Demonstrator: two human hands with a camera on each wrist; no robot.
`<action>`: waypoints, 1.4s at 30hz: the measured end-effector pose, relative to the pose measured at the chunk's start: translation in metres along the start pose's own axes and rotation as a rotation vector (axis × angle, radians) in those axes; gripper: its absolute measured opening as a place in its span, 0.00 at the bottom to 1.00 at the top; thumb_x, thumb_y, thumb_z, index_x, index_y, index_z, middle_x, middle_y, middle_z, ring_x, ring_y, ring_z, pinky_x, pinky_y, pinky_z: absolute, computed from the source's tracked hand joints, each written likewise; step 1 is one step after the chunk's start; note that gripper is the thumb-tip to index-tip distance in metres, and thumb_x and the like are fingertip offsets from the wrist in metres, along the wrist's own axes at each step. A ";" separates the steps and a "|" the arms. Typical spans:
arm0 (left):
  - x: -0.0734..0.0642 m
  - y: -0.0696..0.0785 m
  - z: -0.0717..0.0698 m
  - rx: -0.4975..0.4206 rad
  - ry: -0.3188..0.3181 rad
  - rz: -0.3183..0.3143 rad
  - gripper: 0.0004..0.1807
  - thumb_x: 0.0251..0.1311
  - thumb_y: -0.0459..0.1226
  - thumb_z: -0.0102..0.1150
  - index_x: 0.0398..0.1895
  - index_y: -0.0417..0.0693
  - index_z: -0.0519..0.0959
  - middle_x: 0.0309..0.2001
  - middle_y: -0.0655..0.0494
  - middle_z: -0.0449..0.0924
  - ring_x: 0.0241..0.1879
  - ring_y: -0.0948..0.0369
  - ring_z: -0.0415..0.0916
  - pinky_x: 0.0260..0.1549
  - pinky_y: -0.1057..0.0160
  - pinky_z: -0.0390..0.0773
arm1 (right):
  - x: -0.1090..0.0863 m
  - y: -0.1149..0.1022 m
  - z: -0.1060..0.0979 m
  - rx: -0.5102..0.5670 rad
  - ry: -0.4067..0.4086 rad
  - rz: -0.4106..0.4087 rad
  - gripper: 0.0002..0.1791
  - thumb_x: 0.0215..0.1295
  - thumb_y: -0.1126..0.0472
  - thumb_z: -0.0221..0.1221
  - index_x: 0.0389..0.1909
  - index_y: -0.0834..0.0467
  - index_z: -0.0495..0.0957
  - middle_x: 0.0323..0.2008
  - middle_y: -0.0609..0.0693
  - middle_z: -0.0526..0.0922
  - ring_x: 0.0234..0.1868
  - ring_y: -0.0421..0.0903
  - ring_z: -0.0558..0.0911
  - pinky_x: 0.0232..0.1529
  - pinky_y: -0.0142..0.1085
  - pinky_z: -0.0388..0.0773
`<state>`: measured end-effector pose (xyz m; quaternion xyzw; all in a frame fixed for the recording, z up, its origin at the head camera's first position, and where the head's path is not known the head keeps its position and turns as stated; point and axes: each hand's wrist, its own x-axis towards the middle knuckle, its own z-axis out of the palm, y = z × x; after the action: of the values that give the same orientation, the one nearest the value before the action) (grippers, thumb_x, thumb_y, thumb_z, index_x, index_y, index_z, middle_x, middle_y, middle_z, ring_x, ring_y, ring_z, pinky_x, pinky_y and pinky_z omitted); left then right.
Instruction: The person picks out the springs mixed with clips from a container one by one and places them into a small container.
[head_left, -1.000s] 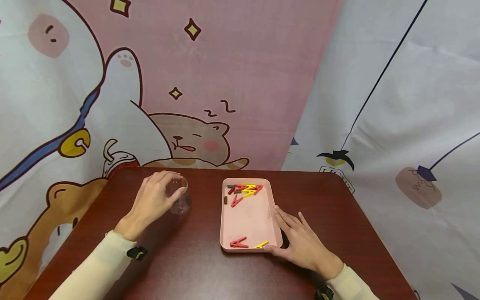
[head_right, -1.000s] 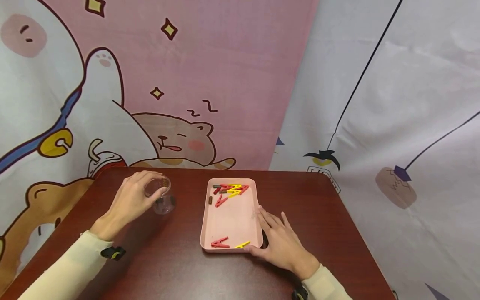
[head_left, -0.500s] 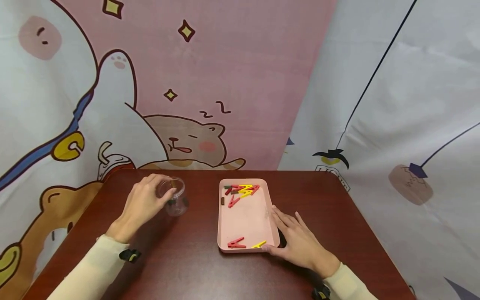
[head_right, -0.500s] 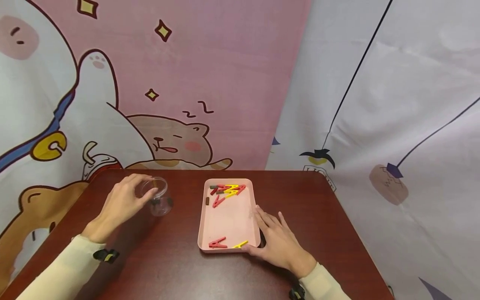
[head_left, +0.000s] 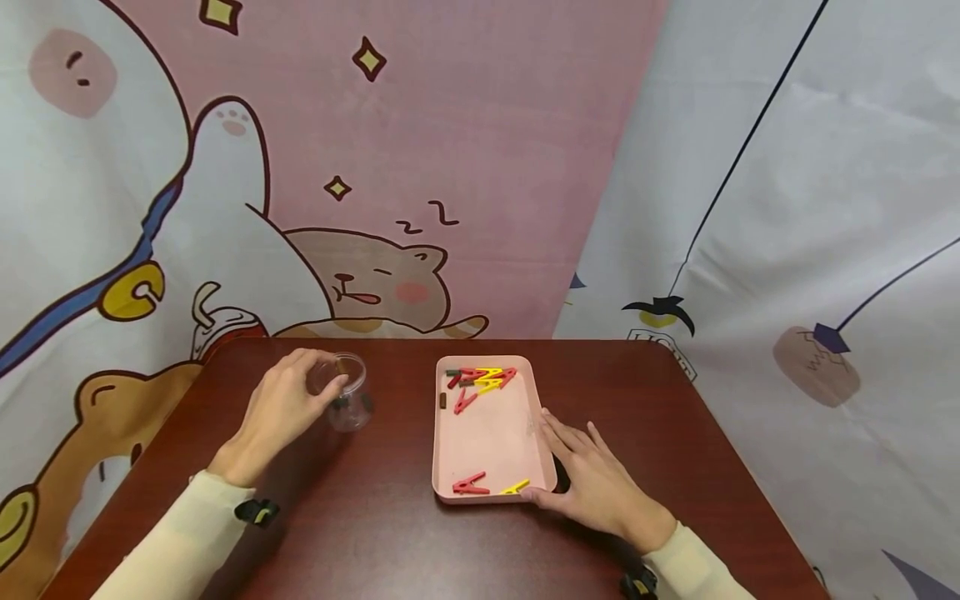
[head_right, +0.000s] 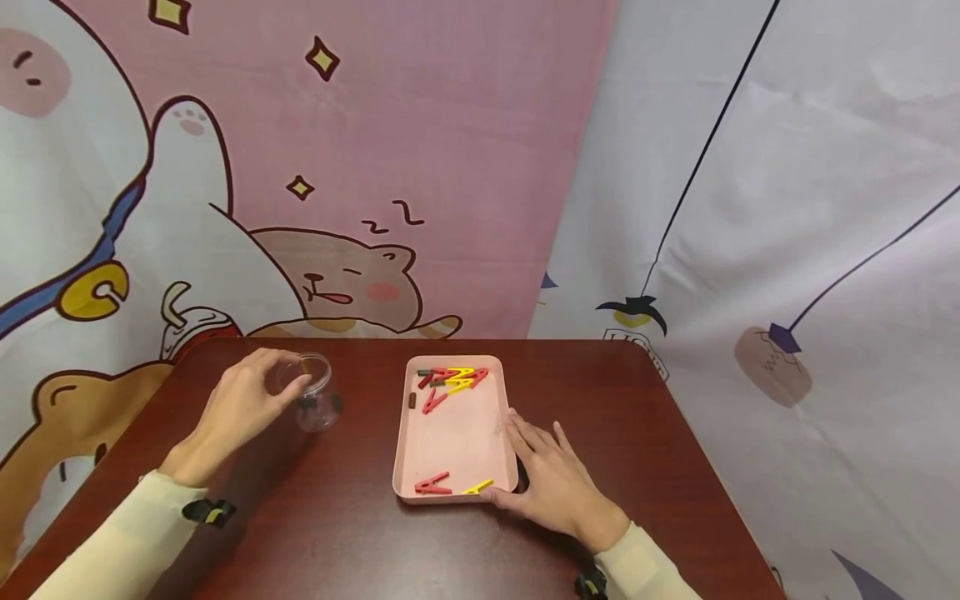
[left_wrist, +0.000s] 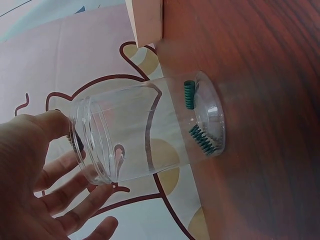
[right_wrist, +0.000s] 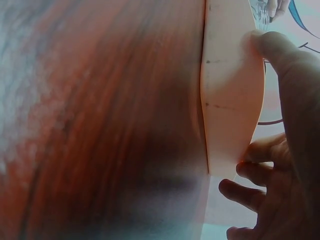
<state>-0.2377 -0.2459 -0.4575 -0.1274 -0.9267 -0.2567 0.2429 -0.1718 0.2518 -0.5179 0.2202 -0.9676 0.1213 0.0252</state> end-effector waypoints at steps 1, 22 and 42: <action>0.000 0.000 0.000 -0.003 -0.002 -0.004 0.19 0.72 0.42 0.82 0.60 0.46 0.91 0.59 0.43 0.92 0.55 0.41 0.91 0.47 0.32 0.90 | 0.000 0.000 0.000 0.002 0.001 -0.002 0.67 0.68 0.11 0.62 0.92 0.55 0.66 0.93 0.52 0.65 0.89 0.57 0.74 0.87 0.78 0.61; 0.004 0.004 -0.004 0.012 -0.039 -0.067 0.38 0.71 0.47 0.83 0.78 0.45 0.78 0.62 0.37 0.91 0.60 0.35 0.88 0.53 0.26 0.87 | -0.001 0.000 -0.001 0.001 0.044 -0.020 0.66 0.69 0.12 0.62 0.92 0.56 0.66 0.93 0.54 0.67 0.89 0.57 0.75 0.85 0.80 0.62; 0.007 0.023 -0.001 0.067 0.074 0.103 0.28 0.66 0.44 0.85 0.66 0.46 0.89 0.58 0.43 0.94 0.58 0.37 0.90 0.57 0.26 0.82 | 0.001 0.000 -0.003 0.003 -0.005 -0.012 0.68 0.68 0.10 0.60 0.92 0.56 0.65 0.93 0.53 0.66 0.90 0.56 0.73 0.87 0.79 0.60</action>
<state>-0.2353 -0.2266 -0.4440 -0.1569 -0.9174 -0.2173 0.2942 -0.1730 0.2520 -0.5150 0.2261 -0.9661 0.1221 0.0234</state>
